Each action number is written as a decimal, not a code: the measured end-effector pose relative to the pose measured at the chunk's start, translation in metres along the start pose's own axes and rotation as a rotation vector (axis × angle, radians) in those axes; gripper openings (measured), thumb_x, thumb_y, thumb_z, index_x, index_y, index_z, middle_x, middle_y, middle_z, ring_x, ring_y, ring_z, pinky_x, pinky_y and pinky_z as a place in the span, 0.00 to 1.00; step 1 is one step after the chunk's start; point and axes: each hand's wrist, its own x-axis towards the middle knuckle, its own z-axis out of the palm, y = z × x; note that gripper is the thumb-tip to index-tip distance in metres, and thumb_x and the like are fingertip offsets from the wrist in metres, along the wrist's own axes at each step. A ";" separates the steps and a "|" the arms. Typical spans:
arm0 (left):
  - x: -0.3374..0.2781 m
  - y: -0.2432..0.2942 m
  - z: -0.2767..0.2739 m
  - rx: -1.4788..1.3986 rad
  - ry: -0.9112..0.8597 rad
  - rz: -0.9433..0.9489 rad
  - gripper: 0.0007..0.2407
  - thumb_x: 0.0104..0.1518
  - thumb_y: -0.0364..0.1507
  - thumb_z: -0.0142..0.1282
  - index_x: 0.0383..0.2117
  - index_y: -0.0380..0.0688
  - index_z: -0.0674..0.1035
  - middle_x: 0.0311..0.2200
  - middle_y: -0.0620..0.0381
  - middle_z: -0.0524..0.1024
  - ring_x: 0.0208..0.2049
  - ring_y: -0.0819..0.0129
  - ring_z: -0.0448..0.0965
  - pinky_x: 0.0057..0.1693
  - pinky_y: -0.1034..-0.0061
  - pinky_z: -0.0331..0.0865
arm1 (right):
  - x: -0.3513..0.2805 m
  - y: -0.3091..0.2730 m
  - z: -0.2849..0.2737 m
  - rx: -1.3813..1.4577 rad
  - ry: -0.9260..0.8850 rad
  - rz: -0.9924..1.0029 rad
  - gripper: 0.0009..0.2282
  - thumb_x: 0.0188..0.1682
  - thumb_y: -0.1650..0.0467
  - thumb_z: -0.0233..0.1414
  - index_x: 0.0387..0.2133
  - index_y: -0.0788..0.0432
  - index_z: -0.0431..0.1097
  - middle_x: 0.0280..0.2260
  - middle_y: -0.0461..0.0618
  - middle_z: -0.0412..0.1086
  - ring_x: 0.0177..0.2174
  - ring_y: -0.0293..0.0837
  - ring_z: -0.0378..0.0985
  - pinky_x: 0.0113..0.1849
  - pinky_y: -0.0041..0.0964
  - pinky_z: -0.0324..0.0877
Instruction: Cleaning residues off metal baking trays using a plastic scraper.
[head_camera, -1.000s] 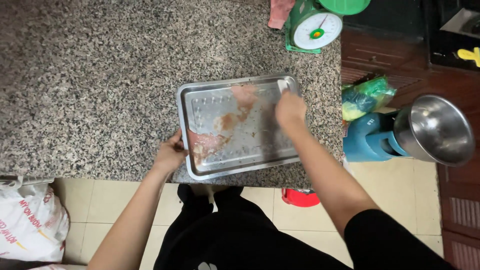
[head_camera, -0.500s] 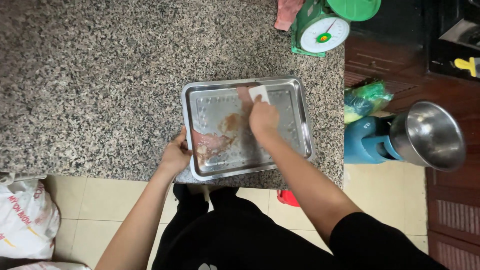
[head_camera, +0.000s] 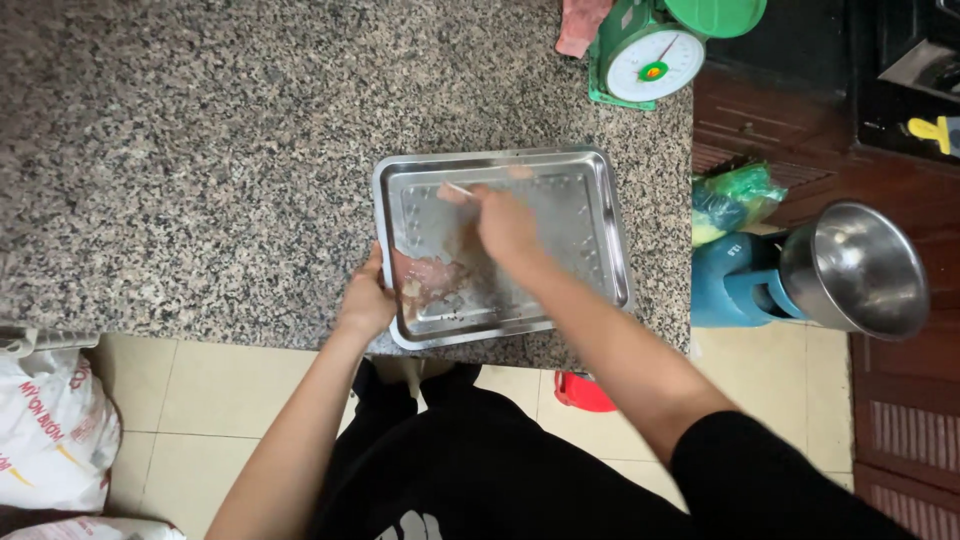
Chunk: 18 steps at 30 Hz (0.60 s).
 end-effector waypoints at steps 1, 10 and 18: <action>-0.007 0.008 -0.004 -0.004 0.002 -0.002 0.37 0.53 0.28 0.63 0.73 0.59 0.61 0.57 0.49 0.77 0.60 0.51 0.76 0.65 0.58 0.70 | 0.005 0.015 -0.006 -0.002 -0.001 -0.004 0.15 0.52 0.75 0.46 0.48 0.53 0.77 0.33 0.59 0.80 0.40 0.61 0.85 0.40 0.57 0.80; 0.003 -0.007 0.006 -0.127 -0.007 -0.023 0.30 0.51 0.30 0.63 0.66 0.49 0.71 0.48 0.48 0.81 0.56 0.52 0.80 0.62 0.58 0.72 | 0.038 0.073 -0.059 0.286 0.090 -0.380 0.09 0.54 0.76 0.55 0.43 0.55 0.82 0.36 0.52 0.82 0.40 0.61 0.83 0.48 0.56 0.75; 0.016 -0.017 0.020 -0.052 0.082 -0.173 0.25 0.46 0.37 0.71 0.54 0.59 0.79 0.46 0.61 0.83 0.55 0.62 0.80 0.60 0.61 0.72 | 0.078 0.107 0.010 -0.209 0.043 -0.342 0.24 0.56 0.74 0.44 0.55 0.25 0.71 0.46 0.42 0.79 0.43 0.53 0.84 0.44 0.51 0.79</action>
